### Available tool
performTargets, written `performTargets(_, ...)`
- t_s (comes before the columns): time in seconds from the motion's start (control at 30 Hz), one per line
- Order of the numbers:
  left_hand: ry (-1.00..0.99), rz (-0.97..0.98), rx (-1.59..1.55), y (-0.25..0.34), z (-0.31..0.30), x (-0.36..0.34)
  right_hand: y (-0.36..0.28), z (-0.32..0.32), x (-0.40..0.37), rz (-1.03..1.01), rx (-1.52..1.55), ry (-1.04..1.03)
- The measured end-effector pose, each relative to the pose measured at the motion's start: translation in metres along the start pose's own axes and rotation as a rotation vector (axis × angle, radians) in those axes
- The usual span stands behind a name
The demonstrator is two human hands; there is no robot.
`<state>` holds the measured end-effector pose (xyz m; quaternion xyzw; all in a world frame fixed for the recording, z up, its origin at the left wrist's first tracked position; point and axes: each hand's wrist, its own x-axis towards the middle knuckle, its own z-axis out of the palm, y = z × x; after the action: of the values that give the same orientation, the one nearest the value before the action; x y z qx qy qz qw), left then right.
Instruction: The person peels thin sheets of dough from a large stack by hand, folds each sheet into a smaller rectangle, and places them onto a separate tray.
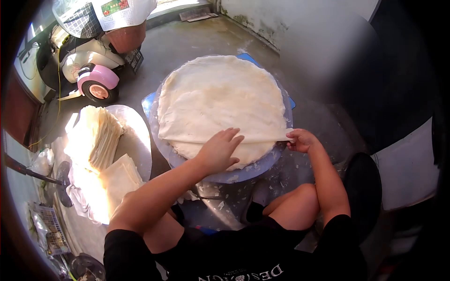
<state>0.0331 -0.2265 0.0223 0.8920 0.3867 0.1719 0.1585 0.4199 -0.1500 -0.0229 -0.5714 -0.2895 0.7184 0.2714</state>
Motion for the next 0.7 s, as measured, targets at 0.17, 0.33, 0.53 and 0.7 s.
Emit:
performTargets(0.17,-0.096,-0.040,-0.096,0.019,0.061,0.031,-0.044,0.059,-0.030,-0.240,0.015,-0.050)
performTargets(0.33,-0.049,-0.039,-0.014,0.027,0.075,0.020,-0.073,0.177,-0.017,-0.441,-0.408,-0.111)
performTargets(0.53,0.057,-0.002,-0.015,0.018,0.079,0.006,-0.019,0.250,0.062,-0.594,-1.065,0.028)
performTargets(0.7,0.216,-0.091,-0.028,0.010,0.040,-0.001,-0.044,0.235,0.044,-0.719,-1.090,0.224)
